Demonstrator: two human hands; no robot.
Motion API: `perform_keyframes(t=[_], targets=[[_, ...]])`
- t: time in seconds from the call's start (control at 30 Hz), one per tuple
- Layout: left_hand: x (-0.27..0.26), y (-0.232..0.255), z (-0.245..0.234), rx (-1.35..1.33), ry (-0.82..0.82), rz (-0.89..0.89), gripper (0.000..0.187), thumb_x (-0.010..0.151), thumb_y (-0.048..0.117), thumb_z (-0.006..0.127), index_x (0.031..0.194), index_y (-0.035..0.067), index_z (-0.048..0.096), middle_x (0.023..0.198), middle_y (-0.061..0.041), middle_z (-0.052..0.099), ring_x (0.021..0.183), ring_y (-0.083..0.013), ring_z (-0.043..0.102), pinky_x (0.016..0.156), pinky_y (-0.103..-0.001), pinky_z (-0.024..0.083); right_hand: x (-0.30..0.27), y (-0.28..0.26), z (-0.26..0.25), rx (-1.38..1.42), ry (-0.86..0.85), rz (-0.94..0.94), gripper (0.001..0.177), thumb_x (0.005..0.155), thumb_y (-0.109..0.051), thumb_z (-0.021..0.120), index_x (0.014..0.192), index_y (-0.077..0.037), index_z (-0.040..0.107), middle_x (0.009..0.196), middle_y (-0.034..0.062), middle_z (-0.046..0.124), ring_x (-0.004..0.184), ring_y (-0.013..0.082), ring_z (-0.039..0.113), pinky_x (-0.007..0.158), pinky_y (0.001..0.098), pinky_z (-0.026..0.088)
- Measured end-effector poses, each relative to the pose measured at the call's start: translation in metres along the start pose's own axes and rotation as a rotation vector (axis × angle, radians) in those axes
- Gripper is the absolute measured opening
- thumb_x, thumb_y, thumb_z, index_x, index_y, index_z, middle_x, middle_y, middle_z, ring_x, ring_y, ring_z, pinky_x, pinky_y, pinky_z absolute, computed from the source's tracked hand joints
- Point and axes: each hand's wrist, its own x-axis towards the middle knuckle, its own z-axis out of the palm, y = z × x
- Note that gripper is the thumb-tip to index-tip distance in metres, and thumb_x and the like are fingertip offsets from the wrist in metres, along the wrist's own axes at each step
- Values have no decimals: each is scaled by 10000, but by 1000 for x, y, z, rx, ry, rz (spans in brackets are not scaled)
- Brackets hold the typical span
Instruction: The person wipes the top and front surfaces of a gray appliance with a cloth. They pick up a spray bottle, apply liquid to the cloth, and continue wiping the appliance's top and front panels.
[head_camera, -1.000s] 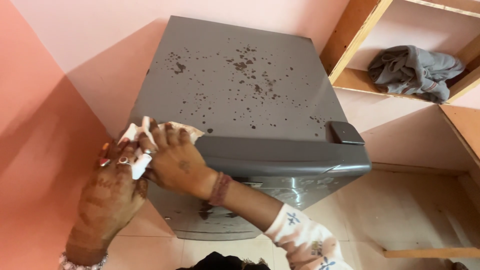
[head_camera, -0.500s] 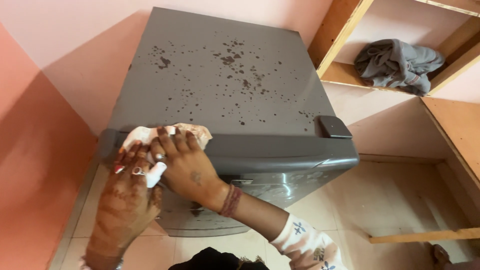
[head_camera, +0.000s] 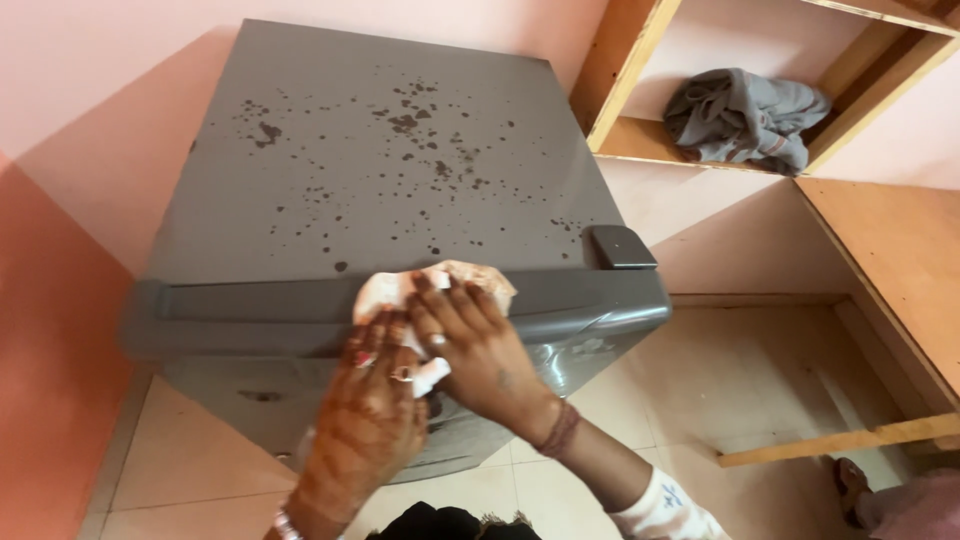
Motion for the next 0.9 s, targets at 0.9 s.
perform_keyframes(t=[0.9], targets=[[10,37,64,-52,13,102,424,887,105,604,1203,-177,631,1410,-374,485,1427,-458,388,1220,-534,286,-52,40,-5,-177,15,99,508,897,-189,565,1364,9,559,1505,191,498,1369,430,471,1145,608,331]])
